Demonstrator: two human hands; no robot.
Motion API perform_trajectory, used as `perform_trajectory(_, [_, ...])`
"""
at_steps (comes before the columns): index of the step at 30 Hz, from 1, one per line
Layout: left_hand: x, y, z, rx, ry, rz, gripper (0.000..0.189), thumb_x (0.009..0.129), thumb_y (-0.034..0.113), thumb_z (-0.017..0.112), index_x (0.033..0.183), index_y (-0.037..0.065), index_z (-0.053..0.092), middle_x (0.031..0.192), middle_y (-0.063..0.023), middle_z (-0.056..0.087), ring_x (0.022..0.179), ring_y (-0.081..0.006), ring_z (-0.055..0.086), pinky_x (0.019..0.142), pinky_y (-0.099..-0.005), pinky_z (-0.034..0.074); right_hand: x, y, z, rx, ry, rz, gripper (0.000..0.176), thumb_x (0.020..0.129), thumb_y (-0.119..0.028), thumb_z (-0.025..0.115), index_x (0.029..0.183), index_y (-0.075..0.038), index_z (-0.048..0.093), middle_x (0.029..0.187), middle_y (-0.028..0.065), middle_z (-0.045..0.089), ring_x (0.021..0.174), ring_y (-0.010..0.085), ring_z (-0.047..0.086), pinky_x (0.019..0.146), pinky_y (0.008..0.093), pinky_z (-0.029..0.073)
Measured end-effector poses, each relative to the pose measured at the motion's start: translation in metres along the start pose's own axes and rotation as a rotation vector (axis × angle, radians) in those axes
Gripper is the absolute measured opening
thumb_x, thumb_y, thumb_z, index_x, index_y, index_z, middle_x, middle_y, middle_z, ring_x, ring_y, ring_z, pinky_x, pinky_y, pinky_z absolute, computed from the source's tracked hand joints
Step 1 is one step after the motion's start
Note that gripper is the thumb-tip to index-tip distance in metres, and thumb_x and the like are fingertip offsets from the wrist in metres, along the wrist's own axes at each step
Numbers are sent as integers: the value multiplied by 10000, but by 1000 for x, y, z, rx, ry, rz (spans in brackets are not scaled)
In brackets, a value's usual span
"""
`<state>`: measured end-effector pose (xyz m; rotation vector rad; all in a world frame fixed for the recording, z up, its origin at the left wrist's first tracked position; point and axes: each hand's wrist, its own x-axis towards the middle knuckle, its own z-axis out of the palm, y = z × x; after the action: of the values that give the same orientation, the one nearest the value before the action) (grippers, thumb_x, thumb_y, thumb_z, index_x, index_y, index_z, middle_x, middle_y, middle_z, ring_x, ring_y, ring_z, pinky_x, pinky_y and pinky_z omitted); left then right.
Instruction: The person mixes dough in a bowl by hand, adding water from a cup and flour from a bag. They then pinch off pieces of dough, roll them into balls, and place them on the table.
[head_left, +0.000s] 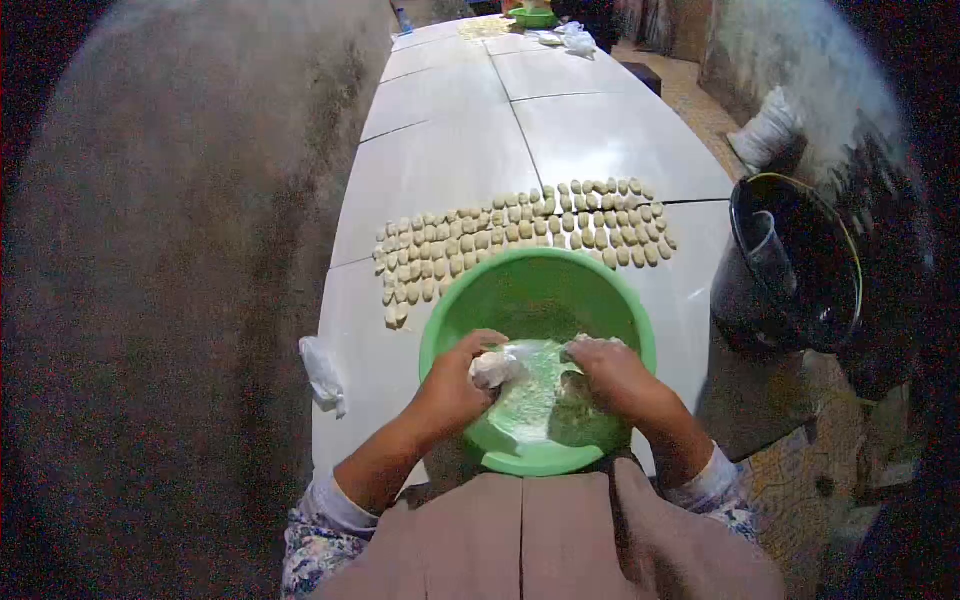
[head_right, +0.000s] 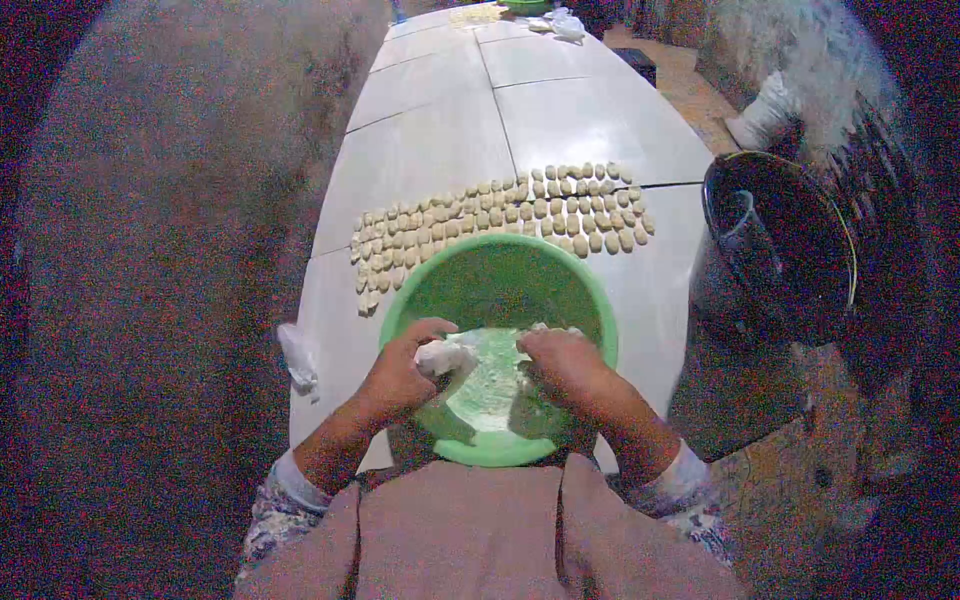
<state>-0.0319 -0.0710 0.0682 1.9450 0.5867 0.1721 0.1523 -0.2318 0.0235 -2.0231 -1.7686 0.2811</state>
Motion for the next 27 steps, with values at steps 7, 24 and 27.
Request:
perform_trajectory(7, [22,-10,8,323,-103,37,458,682,-47,633,1131,33,588,1006,-236,626,945,-386,611,799,-412,491,0,2,-2,73,-116,124,296,777,-145,631,1042,-32,567,1005,181,606,962,376,575,826,462,448])
perform_trajectory(24, [29,-4,20,607,-145,-15,216,763,51,571,975,29,604,890,-245,635,850,-426,608,748,-499,473,3,-1,-5,-7,-143,126,274,814,-175,606,1056,-47,588,1015,176,608,976,361,578,847,461,435])
perform_trajectory(27, [30,-4,21,646,-148,-60,254,728,58,602,981,63,607,896,-200,651,856,-389,628,744,-454,495,1,-5,-5,-12,-134,140,250,803,-153,603,1026,-42,591,985,182,610,966,364,581,831,476,437])
